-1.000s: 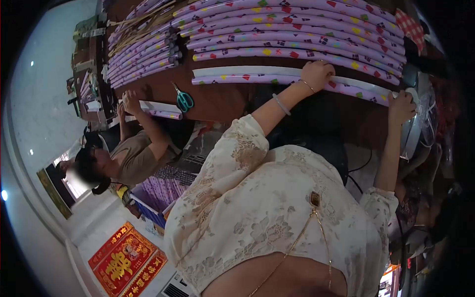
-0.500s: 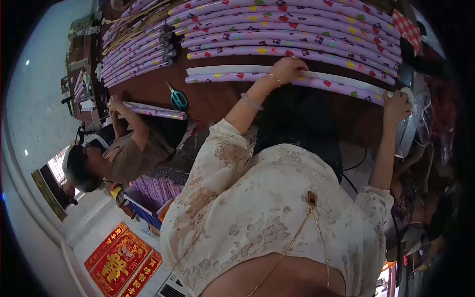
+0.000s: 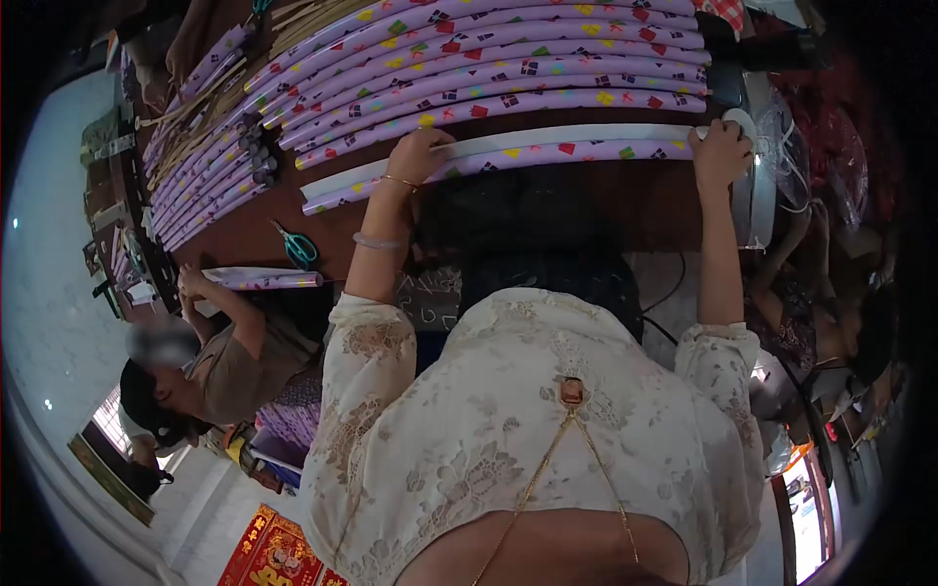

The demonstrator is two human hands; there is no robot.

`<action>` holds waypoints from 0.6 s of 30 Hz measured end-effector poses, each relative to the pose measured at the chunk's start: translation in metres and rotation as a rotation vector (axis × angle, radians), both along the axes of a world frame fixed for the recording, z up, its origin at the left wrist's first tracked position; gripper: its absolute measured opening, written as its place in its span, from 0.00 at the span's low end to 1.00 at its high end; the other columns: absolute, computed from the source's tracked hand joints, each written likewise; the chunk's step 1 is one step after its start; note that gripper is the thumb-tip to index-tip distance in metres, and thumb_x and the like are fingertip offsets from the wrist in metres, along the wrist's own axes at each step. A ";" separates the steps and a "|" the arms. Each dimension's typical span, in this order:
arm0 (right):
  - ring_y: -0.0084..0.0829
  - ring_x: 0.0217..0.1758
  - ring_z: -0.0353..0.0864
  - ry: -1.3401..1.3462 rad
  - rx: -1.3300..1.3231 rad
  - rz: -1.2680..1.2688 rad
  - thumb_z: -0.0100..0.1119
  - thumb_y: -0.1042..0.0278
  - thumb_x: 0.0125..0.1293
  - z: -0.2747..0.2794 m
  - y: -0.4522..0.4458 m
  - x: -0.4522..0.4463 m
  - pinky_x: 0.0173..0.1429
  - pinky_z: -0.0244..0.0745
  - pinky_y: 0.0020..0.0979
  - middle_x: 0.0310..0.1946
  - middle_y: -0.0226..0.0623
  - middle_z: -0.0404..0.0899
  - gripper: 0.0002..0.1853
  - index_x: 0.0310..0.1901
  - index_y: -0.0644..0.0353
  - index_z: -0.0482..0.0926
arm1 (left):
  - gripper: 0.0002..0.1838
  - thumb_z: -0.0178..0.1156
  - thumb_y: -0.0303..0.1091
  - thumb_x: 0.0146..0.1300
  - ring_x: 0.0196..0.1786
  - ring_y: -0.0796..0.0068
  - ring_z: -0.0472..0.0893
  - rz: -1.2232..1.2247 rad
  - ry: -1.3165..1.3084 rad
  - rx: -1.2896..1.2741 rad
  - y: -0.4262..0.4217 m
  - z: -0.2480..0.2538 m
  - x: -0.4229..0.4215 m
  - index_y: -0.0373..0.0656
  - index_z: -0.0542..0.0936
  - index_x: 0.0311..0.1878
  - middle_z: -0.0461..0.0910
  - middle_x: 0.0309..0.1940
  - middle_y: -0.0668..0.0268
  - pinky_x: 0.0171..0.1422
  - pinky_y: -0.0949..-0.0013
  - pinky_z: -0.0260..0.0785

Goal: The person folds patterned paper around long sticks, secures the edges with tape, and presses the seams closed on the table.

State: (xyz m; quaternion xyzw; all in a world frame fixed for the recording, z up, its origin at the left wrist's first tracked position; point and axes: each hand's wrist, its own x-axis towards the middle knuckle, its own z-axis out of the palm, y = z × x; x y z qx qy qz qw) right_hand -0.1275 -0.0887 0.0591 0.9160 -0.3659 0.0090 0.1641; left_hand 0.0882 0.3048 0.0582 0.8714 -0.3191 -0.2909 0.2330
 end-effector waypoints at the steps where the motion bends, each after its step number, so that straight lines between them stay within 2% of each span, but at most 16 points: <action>1: 0.43 0.46 0.67 0.001 0.002 0.006 0.63 0.49 0.46 0.000 0.000 0.000 0.46 0.60 0.44 0.42 0.33 0.71 0.20 0.37 0.53 0.78 | 0.12 0.61 0.35 0.49 0.40 0.60 0.78 0.006 0.001 0.002 -0.008 0.004 -0.003 0.45 0.80 0.39 0.79 0.37 0.59 0.45 0.65 0.70; 3: 0.44 0.46 0.67 0.018 0.004 -0.015 0.63 0.49 0.47 0.000 0.000 0.001 0.48 0.60 0.45 0.43 0.34 0.71 0.20 0.38 0.54 0.78 | 0.13 0.60 0.33 0.49 0.40 0.60 0.78 -0.124 -0.111 -0.186 -0.027 0.012 -0.010 0.43 0.80 0.40 0.79 0.37 0.59 0.46 0.64 0.70; 4: 0.44 0.46 0.67 0.017 0.005 -0.009 0.63 0.49 0.47 0.001 0.000 0.001 0.48 0.60 0.45 0.43 0.34 0.71 0.20 0.38 0.54 0.78 | 0.14 0.60 0.34 0.49 0.39 0.60 0.78 -0.091 -0.049 -0.233 -0.038 0.012 -0.015 0.43 0.79 0.41 0.79 0.36 0.59 0.45 0.64 0.70; 8: 0.44 0.47 0.67 0.038 0.008 -0.008 0.62 0.49 0.47 -0.002 -0.002 0.000 0.47 0.61 0.46 0.44 0.33 0.71 0.20 0.39 0.54 0.78 | 0.13 0.61 0.34 0.49 0.38 0.61 0.78 -0.014 -0.016 -0.179 -0.067 0.003 -0.032 0.44 0.79 0.40 0.79 0.33 0.59 0.43 0.63 0.70; 10: 0.45 0.46 0.67 0.032 0.005 -0.001 0.62 0.49 0.47 -0.004 -0.004 0.000 0.46 0.61 0.46 0.43 0.33 0.71 0.21 0.39 0.54 0.78 | 0.11 0.61 0.33 0.48 0.37 0.62 0.77 -0.064 -0.127 -0.184 -0.069 -0.002 -0.038 0.44 0.79 0.37 0.77 0.29 0.61 0.42 0.63 0.69; 14: 0.45 0.46 0.67 0.033 -0.013 0.012 0.62 0.49 0.47 -0.004 -0.004 -0.001 0.45 0.61 0.45 0.43 0.33 0.71 0.20 0.38 0.54 0.78 | 0.12 0.63 0.32 0.50 0.35 0.63 0.76 -0.007 -0.046 -0.194 -0.066 -0.006 -0.041 0.42 0.77 0.39 0.75 0.32 0.60 0.41 0.64 0.69; 16: 0.45 0.46 0.67 0.039 -0.009 0.013 0.62 0.49 0.47 -0.003 -0.003 0.000 0.46 0.61 0.45 0.43 0.33 0.71 0.20 0.38 0.54 0.78 | 0.09 0.60 0.28 0.48 0.35 0.62 0.76 0.023 -0.046 -0.255 -0.067 -0.005 -0.043 0.45 0.78 0.35 0.74 0.28 0.64 0.41 0.64 0.69; 18: 0.45 0.46 0.67 0.024 -0.008 0.018 0.62 0.49 0.46 -0.003 -0.003 0.000 0.45 0.61 0.44 0.42 0.33 0.71 0.20 0.37 0.54 0.78 | 0.09 0.60 0.28 0.48 0.35 0.62 0.76 0.020 -0.039 -0.269 -0.066 -0.006 -0.043 0.45 0.78 0.35 0.74 0.29 0.64 0.41 0.64 0.69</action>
